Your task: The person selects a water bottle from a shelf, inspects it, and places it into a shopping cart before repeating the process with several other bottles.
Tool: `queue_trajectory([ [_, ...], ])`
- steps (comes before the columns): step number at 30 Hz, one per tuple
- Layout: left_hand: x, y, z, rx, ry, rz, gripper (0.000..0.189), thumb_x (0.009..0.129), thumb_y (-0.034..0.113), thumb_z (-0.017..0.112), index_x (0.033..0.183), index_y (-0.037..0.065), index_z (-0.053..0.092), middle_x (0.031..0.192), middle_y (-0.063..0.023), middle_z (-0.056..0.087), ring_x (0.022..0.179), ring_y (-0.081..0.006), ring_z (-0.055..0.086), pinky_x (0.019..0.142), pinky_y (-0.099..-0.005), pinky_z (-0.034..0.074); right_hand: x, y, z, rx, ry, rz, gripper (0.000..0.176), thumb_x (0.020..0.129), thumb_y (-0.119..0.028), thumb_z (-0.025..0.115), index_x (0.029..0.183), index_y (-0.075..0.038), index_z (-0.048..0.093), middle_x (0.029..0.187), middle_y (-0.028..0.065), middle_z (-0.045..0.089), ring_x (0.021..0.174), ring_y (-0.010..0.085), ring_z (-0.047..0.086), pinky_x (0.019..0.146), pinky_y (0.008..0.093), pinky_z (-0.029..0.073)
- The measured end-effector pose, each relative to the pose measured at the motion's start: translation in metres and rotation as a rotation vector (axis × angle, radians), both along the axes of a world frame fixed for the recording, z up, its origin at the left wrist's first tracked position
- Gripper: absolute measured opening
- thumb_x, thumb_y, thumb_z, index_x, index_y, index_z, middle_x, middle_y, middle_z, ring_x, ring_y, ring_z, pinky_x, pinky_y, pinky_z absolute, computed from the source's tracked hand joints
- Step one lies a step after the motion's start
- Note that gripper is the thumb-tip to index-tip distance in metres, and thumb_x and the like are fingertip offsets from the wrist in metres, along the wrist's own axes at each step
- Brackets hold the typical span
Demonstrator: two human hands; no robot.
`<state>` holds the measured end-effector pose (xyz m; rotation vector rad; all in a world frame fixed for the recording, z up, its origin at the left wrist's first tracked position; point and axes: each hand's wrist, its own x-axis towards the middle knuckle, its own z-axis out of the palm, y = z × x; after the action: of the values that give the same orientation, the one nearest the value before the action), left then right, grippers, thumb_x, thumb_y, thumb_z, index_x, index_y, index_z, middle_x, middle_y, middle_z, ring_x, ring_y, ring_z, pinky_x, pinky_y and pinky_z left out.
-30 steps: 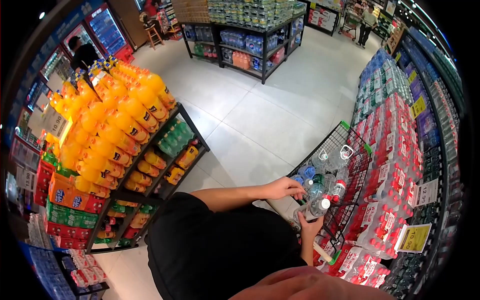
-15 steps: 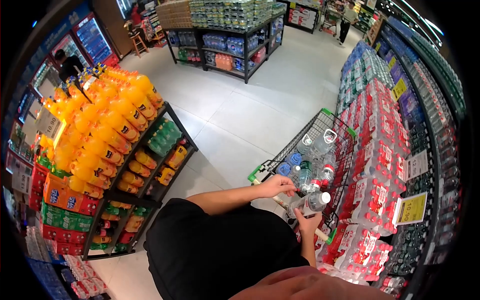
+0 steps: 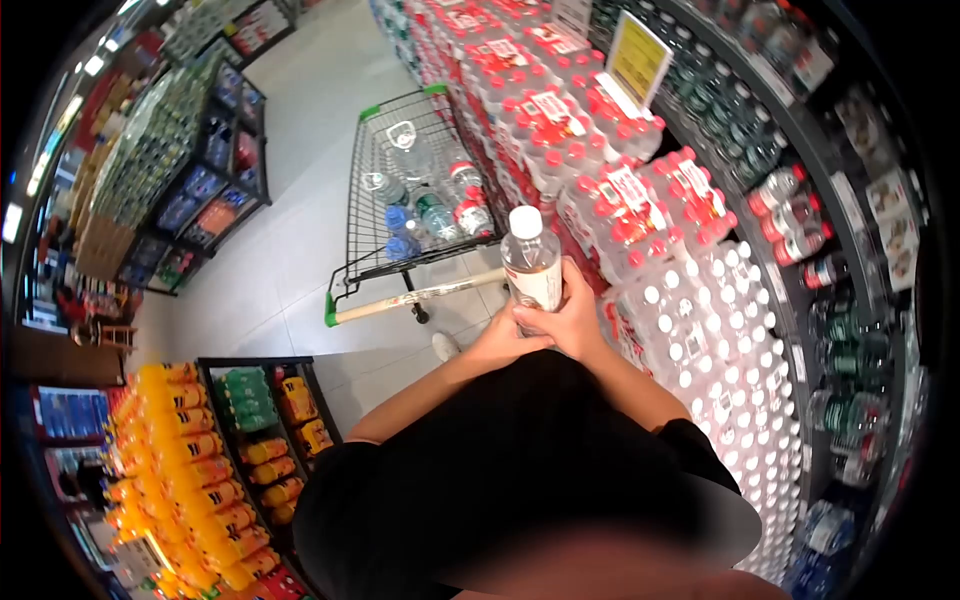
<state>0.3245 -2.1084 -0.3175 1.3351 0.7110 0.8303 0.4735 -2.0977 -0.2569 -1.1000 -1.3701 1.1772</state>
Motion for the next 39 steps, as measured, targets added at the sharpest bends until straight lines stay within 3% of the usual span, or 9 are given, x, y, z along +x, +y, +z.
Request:
queue_trajectory([
  [5, 0.048, -0.004, 0.020, -0.023, 0.173, -0.170, 0.067, 0.080, 0.017, 0.074, 0.133, -0.002, 0.038, 0.119, -0.0149, 0.058, 0.106, -0.0207, 0.061, 0.092, -0.0348, 0.049, 0.055, -0.022, -0.001, -0.033, 0.188, -0.088, 0.067, 0.071, -0.009, 0.080, 0.127, 0.001, 0.045, 0.113, 0.0089, 0.060, 0.103, 0.0162, 0.058, 0.090, 0.0320, 0.047],
  [15, 0.084, 0.013, 0.035, 0.084, 0.187, -0.446, 0.064, 0.085, 0.016, 0.066, 0.137, -0.001, 0.033, 0.125, -0.0129, 0.056, 0.117, -0.0199, 0.054, 0.101, -0.0370, 0.041, 0.114, -0.037, 0.003, -0.070, 0.621, -0.243, 0.067, 0.073, -0.007, 0.078, 0.129, 0.001, 0.043, 0.116, 0.0093, 0.059, 0.108, 0.0177, 0.058, 0.094, 0.0348, 0.047],
  [20, 0.089, 0.025, 0.024, -0.221, -0.265, -0.192, 0.044, 0.099, 0.030, 0.041, 0.132, 0.002, 0.037, 0.131, -0.0131, 0.049, 0.121, -0.0223, 0.049, 0.100, -0.0365, 0.039, 0.125, -0.030, 0.010, 0.019, 0.882, -0.197, 0.069, 0.070, -0.006, 0.081, 0.129, 0.000, 0.045, 0.118, 0.0092, 0.059, 0.106, 0.0177, 0.059, 0.094, 0.0349, 0.048],
  [21, 0.092, 0.029, 0.025, -0.241, -0.273, -0.026, 0.028, 0.097, 0.018, 0.043, 0.120, 0.002, 0.045, 0.117, -0.0131, 0.056, 0.110, -0.0220, 0.055, 0.095, -0.0356, 0.043, 0.127, -0.029, 0.009, 0.008, 0.902, -0.179, 0.070, 0.071, -0.008, 0.081, 0.129, 0.000, 0.044, 0.117, 0.0082, 0.059, 0.106, 0.0172, 0.059, 0.092, 0.0339, 0.049],
  [25, 0.073, 0.074, -0.009, -0.110, -0.267, -0.113, 0.017, 0.085, -0.008, 0.040, 0.094, 0.004, 0.048, 0.081, -0.0066, 0.055, 0.068, -0.0125, 0.052, 0.067, -0.0253, 0.046, 0.134, -0.026, 0.013, 0.006, 0.906, -0.258, 0.066, 0.073, -0.009, 0.078, 0.130, -0.001, 0.044, 0.118, 0.0076, 0.059, 0.105, 0.0166, 0.059, 0.090, 0.0321, 0.048],
  [26, 0.074, 0.083, -0.016, -0.106, -0.300, -0.132, 0.019, 0.086, -0.009, 0.040, 0.097, 0.005, 0.045, 0.081, -0.0053, 0.053, 0.065, -0.0112, 0.049, 0.061, -0.0233, 0.042, 0.135, -0.022, 0.018, 0.028, 0.897, -0.280, 0.066, 0.074, -0.010, 0.077, 0.130, -0.001, 0.043, 0.118, 0.0079, 0.059, 0.105, 0.0169, 0.059, 0.090, 0.0322, 0.048],
  [30, 0.091, 0.102, 0.003, -0.143, -0.250, -0.171, 0.013, 0.099, 0.006, 0.042, 0.111, 0.009, 0.040, 0.082, -0.0032, 0.048, 0.068, -0.0119, 0.046, 0.065, -0.0272, 0.042, 0.136, -0.006, 0.032, 0.081, 0.901, -0.357, 0.066, 0.075, -0.010, 0.075, 0.131, -0.001, 0.041, 0.119, 0.0092, 0.059, 0.104, 0.0180, 0.060, 0.089, 0.0326, 0.049],
  [36, 0.091, 0.132, 0.009, -0.178, -0.110, -0.339, 0.019, 0.099, 0.005, 0.043, 0.117, 0.006, 0.040, 0.088, -0.0054, 0.055, 0.069, -0.0113, 0.051, 0.065, -0.0222, 0.043, 0.136, 0.009, 0.040, 0.135, 0.875, -0.451, 0.065, 0.074, -0.009, 0.074, 0.130, -0.001, 0.041, 0.118, 0.0115, 0.060, 0.104, 0.0203, 0.061, 0.090, 0.0344, 0.049],
  [39, 0.086, 0.146, 0.005, -0.263, -0.087, -0.350, 0.022, 0.098, 0.002, 0.043, 0.120, 0.003, 0.038, 0.095, -0.0092, 0.057, 0.081, -0.0158, 0.060, 0.079, -0.0298, 0.051, 0.135, 0.011, 0.041, 0.162, 0.844, -0.507, 0.063, 0.075, -0.007, 0.072, 0.130, -0.001, 0.041, 0.116, 0.0118, 0.061, 0.097, 0.0192, 0.063, 0.081, 0.0331, 0.052],
])
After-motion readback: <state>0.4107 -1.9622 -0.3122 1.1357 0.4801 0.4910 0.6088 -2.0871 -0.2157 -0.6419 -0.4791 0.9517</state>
